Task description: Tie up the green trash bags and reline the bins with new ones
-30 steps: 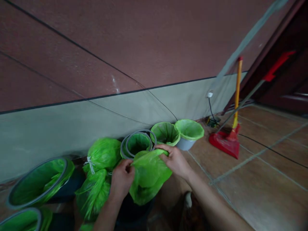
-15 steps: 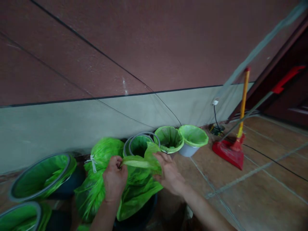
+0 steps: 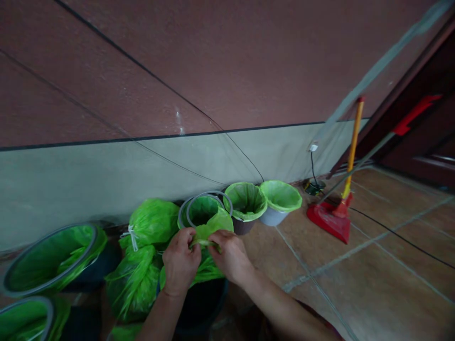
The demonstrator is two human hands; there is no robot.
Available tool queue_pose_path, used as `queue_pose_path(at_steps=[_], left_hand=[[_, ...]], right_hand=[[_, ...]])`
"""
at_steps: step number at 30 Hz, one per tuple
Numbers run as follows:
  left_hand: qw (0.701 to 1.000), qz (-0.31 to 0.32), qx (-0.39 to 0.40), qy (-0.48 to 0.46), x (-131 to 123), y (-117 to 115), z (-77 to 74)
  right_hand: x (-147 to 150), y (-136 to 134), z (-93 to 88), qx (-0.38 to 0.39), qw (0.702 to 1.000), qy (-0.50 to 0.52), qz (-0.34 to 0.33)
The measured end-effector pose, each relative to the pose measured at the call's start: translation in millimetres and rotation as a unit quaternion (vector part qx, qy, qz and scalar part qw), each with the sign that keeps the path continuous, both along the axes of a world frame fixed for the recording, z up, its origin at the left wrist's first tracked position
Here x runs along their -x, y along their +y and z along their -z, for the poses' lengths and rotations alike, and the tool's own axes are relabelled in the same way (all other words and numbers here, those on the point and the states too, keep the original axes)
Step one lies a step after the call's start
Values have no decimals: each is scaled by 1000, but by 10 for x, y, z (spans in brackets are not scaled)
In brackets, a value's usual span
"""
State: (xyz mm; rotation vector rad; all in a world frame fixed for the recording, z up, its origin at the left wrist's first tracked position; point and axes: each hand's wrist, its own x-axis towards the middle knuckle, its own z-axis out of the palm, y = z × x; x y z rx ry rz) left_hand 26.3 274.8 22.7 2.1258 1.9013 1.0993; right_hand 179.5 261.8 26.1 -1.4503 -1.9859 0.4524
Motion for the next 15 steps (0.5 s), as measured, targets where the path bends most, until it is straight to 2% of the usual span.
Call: queue_pose_path(at_steps=[3, 7, 11, 15], left_hand=[[999, 0, -39, 21, 69, 17, 7], [995, 1, -102, 4, 197, 52, 6], [992, -6, -129, -15, 343, 92, -26], [989, -27, -143, -26, 452, 121, -75]], right_hand=[[-98, 27, -9, -72, 994, 51, 64], [-255, 74, -70, -172, 974, 64, 132], [-418, 102, -152, -210, 956, 84, 185], [-629, 133, -180, -217, 935, 75, 269]])
